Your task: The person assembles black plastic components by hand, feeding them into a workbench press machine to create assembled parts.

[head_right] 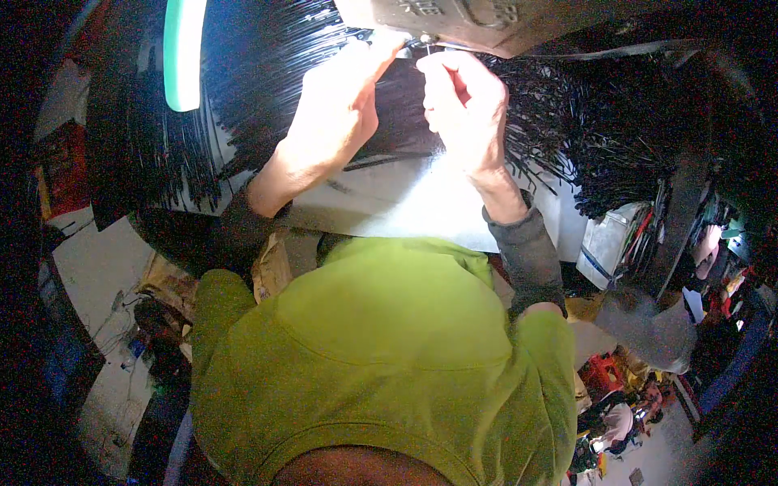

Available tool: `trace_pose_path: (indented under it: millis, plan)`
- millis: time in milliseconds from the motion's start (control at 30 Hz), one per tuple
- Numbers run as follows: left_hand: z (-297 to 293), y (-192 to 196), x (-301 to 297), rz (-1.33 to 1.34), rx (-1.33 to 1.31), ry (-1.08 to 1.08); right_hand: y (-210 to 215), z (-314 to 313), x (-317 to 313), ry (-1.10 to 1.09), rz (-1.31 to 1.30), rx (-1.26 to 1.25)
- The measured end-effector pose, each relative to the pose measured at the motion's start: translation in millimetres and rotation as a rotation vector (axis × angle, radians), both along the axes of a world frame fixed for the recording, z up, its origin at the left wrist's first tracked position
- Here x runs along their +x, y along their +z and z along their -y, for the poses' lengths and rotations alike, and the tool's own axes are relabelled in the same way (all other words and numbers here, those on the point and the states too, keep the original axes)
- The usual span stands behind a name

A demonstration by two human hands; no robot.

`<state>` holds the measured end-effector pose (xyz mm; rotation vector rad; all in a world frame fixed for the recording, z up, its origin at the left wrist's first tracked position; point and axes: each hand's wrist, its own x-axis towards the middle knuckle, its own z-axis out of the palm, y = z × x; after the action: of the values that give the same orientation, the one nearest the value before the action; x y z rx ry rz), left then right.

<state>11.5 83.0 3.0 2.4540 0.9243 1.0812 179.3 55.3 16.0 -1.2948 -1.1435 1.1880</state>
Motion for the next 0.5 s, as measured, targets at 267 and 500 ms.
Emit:
trace_pose_path:
  millis: [267,500]
  plan:
    - [-1,0,-2,0.032,-0.011,0.018,-5,-5,-3,-0.006,-0.012,-0.016]
    - [-1,7,0,-0.020,-0.044,0.037,-9,-5,-2,-0.012,-0.032,0.013]
